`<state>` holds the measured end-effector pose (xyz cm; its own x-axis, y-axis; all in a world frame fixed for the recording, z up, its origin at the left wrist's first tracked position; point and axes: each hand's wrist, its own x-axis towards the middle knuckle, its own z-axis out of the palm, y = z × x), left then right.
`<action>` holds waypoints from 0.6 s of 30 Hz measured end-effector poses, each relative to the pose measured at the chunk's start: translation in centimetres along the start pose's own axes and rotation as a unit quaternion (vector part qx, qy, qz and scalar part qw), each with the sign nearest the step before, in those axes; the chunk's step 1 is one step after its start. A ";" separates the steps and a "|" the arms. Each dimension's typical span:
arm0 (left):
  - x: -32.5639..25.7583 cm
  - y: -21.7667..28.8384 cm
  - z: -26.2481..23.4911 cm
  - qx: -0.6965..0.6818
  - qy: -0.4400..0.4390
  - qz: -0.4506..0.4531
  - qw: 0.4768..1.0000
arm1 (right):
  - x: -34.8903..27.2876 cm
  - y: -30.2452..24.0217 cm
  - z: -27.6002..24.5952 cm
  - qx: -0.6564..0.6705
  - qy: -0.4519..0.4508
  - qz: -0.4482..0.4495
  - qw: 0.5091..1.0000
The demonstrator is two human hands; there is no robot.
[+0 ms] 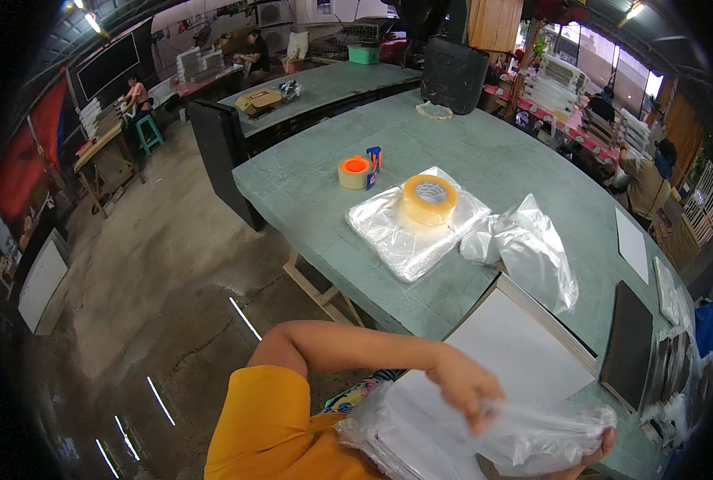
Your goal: The person wraps a black book in a plastic sheet by hand, smoothing the material around the edges and surfaces while the book sits on a work table.
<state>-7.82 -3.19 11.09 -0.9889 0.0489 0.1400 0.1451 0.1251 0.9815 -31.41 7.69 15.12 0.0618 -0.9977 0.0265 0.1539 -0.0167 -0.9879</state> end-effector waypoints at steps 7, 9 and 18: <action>-0.9 4.3 -2.1 -0.270 0.003 -0.018 0.963 | -1.0 3.4 1.3 -0.428 -0.435 0.142 0.780; -1.0 4.6 -0.4 -0.102 -0.055 -0.071 0.991 | -0.1 4.4 0.1 -0.596 -0.339 0.121 0.718; 0.1 1.9 4.6 0.431 -0.040 0.110 0.895 | 1.4 2.7 -2.9 -0.816 -0.064 -0.037 0.574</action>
<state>-7.51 1.64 12.38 -0.9333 0.2319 0.2740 0.3392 0.8195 0.4620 -33.81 6.02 12.02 0.2039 -0.9789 -0.0146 -0.9604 -0.2029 0.1909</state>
